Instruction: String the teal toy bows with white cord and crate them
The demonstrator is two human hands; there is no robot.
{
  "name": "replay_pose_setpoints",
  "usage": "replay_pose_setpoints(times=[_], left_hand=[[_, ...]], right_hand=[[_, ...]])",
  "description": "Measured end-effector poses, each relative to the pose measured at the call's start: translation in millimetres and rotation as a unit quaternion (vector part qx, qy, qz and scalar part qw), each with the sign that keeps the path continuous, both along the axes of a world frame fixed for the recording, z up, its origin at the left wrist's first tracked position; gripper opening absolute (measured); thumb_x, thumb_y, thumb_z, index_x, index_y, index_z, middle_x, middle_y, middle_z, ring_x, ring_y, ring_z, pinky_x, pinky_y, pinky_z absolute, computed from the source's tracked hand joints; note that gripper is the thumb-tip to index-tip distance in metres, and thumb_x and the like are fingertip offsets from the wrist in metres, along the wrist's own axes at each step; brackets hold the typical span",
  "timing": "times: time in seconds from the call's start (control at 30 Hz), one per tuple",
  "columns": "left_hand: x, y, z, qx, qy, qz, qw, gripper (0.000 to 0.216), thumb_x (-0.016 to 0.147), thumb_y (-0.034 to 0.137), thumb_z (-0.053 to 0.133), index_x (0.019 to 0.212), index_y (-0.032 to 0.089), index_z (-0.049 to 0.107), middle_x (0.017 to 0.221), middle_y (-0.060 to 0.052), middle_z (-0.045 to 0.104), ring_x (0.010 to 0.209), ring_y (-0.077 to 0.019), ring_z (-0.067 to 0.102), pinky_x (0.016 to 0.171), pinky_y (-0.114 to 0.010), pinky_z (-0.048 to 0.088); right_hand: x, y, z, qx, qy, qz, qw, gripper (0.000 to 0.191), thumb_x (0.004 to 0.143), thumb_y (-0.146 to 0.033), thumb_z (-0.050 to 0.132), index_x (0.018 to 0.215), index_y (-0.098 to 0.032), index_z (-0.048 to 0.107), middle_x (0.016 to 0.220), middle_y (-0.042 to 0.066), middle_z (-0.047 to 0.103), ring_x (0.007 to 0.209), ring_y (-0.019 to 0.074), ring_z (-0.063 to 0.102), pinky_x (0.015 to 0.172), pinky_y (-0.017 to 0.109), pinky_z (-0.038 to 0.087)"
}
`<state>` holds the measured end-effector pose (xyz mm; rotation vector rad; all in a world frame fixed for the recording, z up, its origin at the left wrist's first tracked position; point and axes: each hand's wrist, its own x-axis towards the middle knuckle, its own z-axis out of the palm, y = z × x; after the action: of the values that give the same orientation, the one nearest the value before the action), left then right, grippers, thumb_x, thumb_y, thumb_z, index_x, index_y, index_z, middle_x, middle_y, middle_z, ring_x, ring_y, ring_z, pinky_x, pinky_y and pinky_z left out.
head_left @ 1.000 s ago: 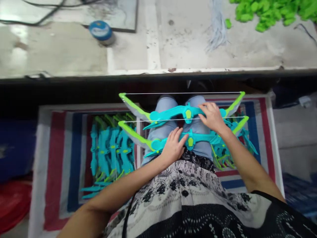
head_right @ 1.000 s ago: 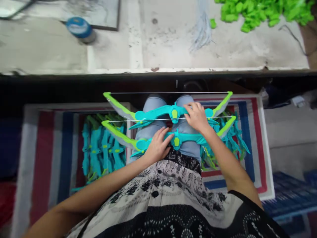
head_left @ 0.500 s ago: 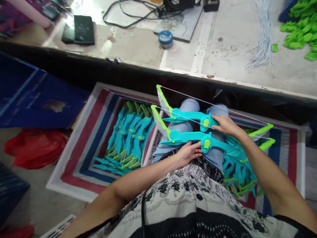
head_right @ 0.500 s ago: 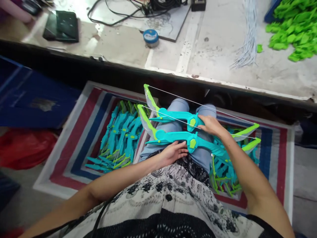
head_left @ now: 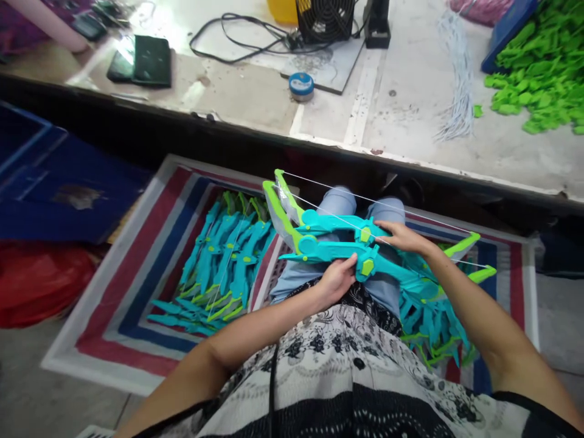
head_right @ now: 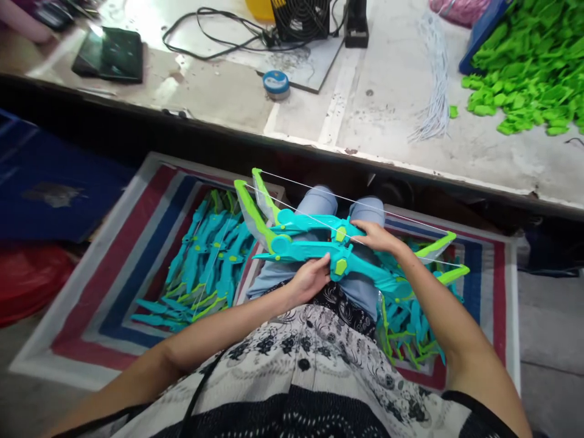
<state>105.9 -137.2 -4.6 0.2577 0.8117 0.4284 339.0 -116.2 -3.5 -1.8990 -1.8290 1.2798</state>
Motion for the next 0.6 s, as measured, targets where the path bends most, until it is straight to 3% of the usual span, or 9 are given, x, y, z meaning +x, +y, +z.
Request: replay_pose_setpoints(times=[0.1,0.17,0.2,0.23,0.3,0.37,0.4,0.47,0.6], left_hand=[[-21.8,2.4,4.9,0.051,0.052,-0.079,0.994,0.043,0.074,0.051,0.075,0.09,0.012,0.068,0.098,-0.015,0.072,0.1,-0.0275,0.066,0.095,-0.042,0.05],[-41.1,3.8,10.4,0.18,0.122,-0.18,0.959,0.039,0.077,0.047,0.073,0.094,0.013,0.068,0.097,-0.014,0.071,0.095,-0.0269,0.066,0.093,-0.043,0.051],[-49.8,5.6,13.8,0.28,0.169,-0.222,0.919,0.035,0.078,0.043,0.072,0.098,0.014,0.068,0.099,-0.014,0.071,0.096,-0.0271,0.065,0.093,-0.044,0.05],[-56.4,8.4,17.2,0.393,0.217,-0.251,0.857,0.032,0.08,0.037,0.07,0.103,0.015,0.067,0.104,-0.014,0.07,0.1,-0.0282,0.063,0.095,-0.046,0.049],[-59.7,17.7,22.3,0.599,0.295,-0.281,0.69,0.032,0.085,0.026,0.063,0.115,0.019,0.065,0.12,-0.015,0.064,0.116,-0.0318,0.056,0.101,-0.052,0.044],[-48.1,30.1,23.0,0.716,0.319,-0.325,0.529,0.04,0.089,0.016,0.051,0.128,0.019,0.06,0.131,-0.018,0.057,0.127,-0.0339,0.048,0.107,-0.055,0.037],[-38.3,36.1,21.8,0.739,0.319,-0.363,0.47,0.045,0.09,0.012,0.045,0.133,0.019,0.056,0.13,-0.019,0.057,0.126,-0.0337,0.049,0.107,-0.055,0.036],[-17.8,45.0,18.9,0.738,0.311,-0.452,0.393,0.051,0.091,0.007,0.037,0.139,0.018,0.05,0.117,-0.021,0.062,0.114,-0.0321,0.057,0.1,-0.052,0.042],[-4.0,50.3,28.1,0.72,0.284,-0.538,0.334,0.056,0.09,0.008,0.038,0.144,0.019,0.043,0.102,-0.017,0.062,0.094,-0.0289,0.062,0.076,-0.039,0.05]], right_hand=[[-6.0,8.3,3.5,0.003,-0.011,0.018,1.0,0.048,0.087,-0.034,0.055,0.131,-0.014,0.06,0.131,0.009,0.062,0.121,0.029,0.059,0.105,0.039,0.046],[-12.6,10.8,8.5,0.038,-0.055,0.022,0.998,0.041,0.09,-0.032,0.051,0.123,-0.014,0.065,0.124,0.01,0.066,0.116,0.0282,0.061,0.103,0.039,0.047],[-16.4,9.5,11.6,0.068,-0.083,0.014,0.994,0.038,0.091,-0.032,0.05,0.119,-0.014,0.067,0.121,0.011,0.066,0.114,0.0277,0.061,0.102,0.039,0.047],[-20.4,6.0,14.8,0.102,-0.111,-0.001,0.989,0.036,0.092,-0.033,0.049,0.116,-0.014,0.068,0.117,0.012,0.067,0.112,0.0269,0.061,0.101,0.038,0.046],[-28.2,-6.8,19.9,0.161,-0.162,-0.038,0.973,0.034,0.095,-0.034,0.045,0.11,-0.015,0.07,0.109,0.012,0.068,0.106,0.0252,0.06,0.098,0.037,0.046],[-34.4,-24.5,21.3,0.185,-0.21,-0.069,0.957,0.035,0.097,-0.036,0.043,0.108,-0.016,0.069,0.103,0.012,0.067,0.101,0.0249,0.059,0.094,0.037,0.046],[-36.3,-33.5,20.5,0.186,-0.232,-0.08,0.951,0.036,0.097,-0.038,0.043,0.11,-0.016,0.068,0.104,0.012,0.066,0.101,0.0256,0.058,0.092,0.038,0.046],[-36.4,-49.7,17.8,0.182,-0.261,-0.105,0.942,0.038,0.096,-0.04,0.046,0.116,-0.015,0.066,0.109,0.014,0.065,0.103,0.0274,0.056,0.091,0.039,0.045],[-25.5,-73.6,29.9,0.207,-0.239,-0.166,0.934,0.036,0.095,-0.043,0.046,0.11,-0.018,0.068,0.109,0.012,0.067,0.104,0.0269,0.058,0.091,0.04,0.045]])
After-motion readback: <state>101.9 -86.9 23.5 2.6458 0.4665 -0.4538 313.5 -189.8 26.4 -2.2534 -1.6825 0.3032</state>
